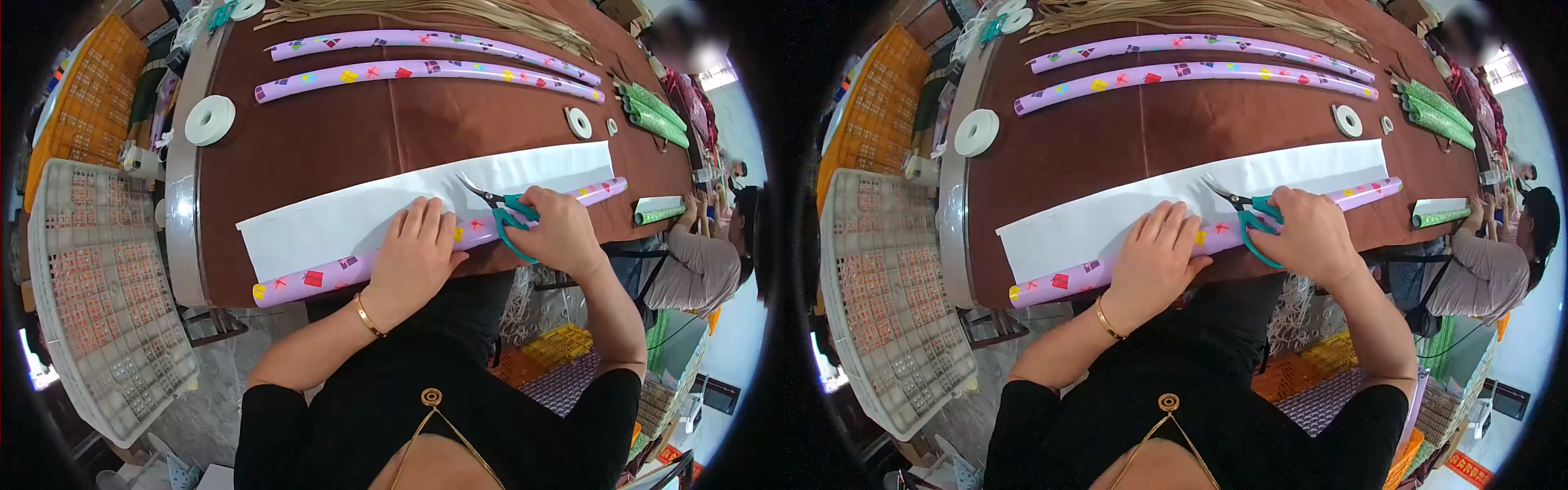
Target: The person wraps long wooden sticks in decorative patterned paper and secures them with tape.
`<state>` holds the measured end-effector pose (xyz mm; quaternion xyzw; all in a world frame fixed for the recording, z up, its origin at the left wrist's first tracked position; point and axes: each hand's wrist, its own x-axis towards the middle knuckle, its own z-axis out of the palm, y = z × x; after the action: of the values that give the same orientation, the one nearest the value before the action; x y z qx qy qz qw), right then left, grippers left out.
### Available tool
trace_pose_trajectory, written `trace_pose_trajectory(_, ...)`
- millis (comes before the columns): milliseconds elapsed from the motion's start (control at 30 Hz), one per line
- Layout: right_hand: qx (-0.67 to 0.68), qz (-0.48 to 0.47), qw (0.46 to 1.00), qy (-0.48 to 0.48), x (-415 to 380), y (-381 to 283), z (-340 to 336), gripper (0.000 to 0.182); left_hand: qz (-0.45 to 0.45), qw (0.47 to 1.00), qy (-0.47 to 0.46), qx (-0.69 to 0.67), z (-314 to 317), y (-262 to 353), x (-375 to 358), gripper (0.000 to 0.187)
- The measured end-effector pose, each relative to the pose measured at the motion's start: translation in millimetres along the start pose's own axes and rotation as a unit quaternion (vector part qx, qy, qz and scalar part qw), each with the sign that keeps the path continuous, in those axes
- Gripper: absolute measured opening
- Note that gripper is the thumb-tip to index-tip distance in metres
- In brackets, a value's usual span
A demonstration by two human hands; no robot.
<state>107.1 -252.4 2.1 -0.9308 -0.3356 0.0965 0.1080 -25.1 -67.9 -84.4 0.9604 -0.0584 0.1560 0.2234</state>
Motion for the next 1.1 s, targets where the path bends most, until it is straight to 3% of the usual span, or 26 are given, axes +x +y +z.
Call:
trace_pose_trajectory(300,-0.022,0.018,0.999,-0.023,4.1,5.8,-6.0,0.037,0.004,1.000,0.001,0.003,0.1,-1.3,-0.9,0.054)
trace_pose_trajectory(367,-0.053,0.105,0.991,-0.059,3.4,7.2,-15.0,0.040,0.004,1.000,-0.013,-0.003,-2.1,0.8,2.3,0.053)
trace_pose_trajectory(433,-0.062,0.092,0.993,-0.032,-1.7,16.6,-13.5,0.042,0.003,1.000,-0.028,-0.008,-1.9,0.9,3.0,0.053)
trace_pose_trajectory(500,-0.049,0.141,0.988,-0.034,-1.6,22.3,-15.2,0.042,0.005,1.000,-0.007,0.010,-0.1,-0.5,0.8,0.052)
trace_pose_trajectory(1100,0.004,0.115,0.993,-0.006,2.9,41.9,-6.0,0.038,0.005,1.000,-0.014,0.014,-0.7,0.9,1.2,0.051)
